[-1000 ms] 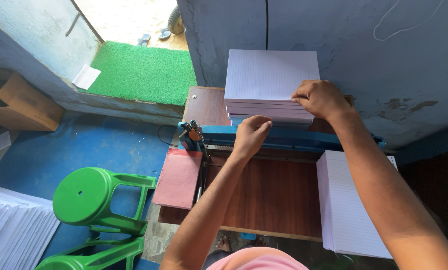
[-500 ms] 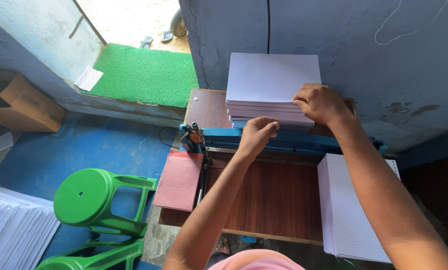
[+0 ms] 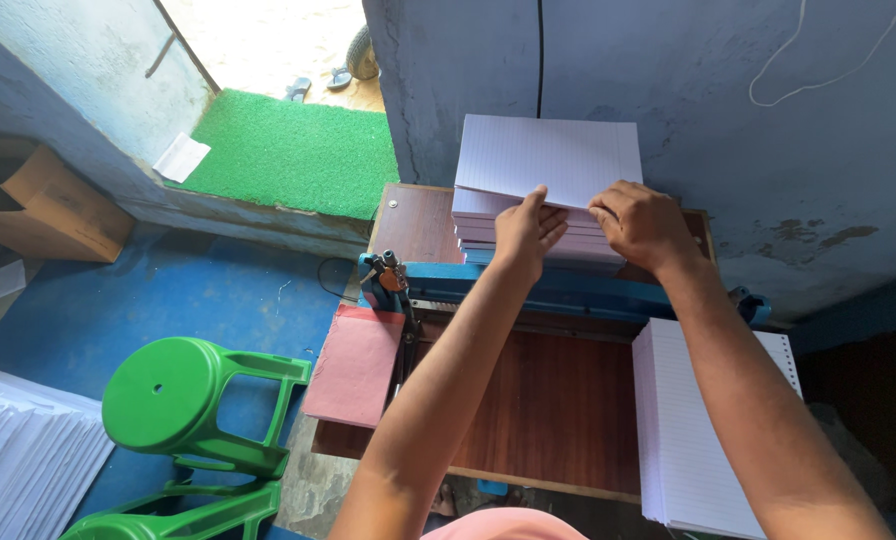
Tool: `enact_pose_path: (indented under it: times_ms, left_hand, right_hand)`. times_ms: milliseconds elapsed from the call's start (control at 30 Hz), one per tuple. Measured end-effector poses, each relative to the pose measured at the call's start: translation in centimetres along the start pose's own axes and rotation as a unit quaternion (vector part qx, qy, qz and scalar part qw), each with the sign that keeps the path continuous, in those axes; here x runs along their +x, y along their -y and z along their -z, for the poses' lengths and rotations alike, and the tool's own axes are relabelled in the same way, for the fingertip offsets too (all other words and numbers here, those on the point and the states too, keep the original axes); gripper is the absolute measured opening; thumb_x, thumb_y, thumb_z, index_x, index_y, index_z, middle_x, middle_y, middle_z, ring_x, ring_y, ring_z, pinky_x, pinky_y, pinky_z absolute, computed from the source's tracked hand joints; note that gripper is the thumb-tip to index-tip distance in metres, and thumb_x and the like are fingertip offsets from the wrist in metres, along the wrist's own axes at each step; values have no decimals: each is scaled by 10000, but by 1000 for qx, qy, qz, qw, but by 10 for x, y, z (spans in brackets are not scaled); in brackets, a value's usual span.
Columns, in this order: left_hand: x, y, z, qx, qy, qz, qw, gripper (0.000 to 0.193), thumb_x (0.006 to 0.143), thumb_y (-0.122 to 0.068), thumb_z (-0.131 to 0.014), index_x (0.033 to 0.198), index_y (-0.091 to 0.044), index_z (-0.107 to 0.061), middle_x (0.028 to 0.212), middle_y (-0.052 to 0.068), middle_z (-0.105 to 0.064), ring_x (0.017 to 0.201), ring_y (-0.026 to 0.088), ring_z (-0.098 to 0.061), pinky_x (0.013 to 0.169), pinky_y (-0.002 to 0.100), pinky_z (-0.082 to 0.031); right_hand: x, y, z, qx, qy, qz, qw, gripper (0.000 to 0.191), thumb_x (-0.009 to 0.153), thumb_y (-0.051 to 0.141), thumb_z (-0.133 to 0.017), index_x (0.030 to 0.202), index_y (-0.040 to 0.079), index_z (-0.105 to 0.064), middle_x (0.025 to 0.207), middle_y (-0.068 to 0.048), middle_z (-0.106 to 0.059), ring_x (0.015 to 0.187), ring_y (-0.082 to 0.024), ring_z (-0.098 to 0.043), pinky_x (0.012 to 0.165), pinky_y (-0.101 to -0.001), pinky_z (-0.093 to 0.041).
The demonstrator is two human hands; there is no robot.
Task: The person inserts lined paper sheets into a manual binding machine, then places a printed cover sheet on top to form a notebook. They repeat this process multiple times, stacking the finished notebooks on the table.
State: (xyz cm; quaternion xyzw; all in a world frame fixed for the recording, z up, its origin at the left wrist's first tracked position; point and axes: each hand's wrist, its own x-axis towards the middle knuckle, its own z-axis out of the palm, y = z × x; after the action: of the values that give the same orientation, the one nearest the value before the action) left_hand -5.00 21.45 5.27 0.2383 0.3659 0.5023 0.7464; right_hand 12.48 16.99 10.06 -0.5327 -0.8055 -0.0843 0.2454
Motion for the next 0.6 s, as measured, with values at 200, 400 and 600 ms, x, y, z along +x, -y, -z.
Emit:
enact_pose_path:
  times_ms: [200, 400, 600]
  left_hand:
    - [10, 0, -12, 40, -111, -27, 993, 282, 1035, -124, -503, 1084, 151, -544, 1058, 273, -643, 914, 282, -733, 767, 311, -673]
    - [1, -2, -9, 30, -111, -28, 993, 247, 1032, -79, -495, 1010, 160, -558, 979, 254, -649, 807, 249, -736, 728, 272, -679]
    - [-19, 4, 3, 40, -111, -17, 993, 227, 1025, -79, -497, 993, 135, -565, 953, 239, -651, 823, 251, -742, 753, 280, -627]
  right_hand:
    - [-9, 8, 2, 52, -23, -1, 998, 160, 940, 199, -728, 1000, 56, -764, 1011, -107, -754, 966, -279, -714, 866, -415, -582]
    - [-44, 31, 2, 132, -206, -190, 951, 216, 986, 215, -711, 1062, 17, -752, 1087, -143, -731, 1015, -271, -708, 896, -411, -586]
    - [-68, 57, -3, 488, -237, -448, 711, 461, 946, 342, -674, 1209, -26, -589, 1013, -149, -690, 919, -241, -724, 792, -406, -639]
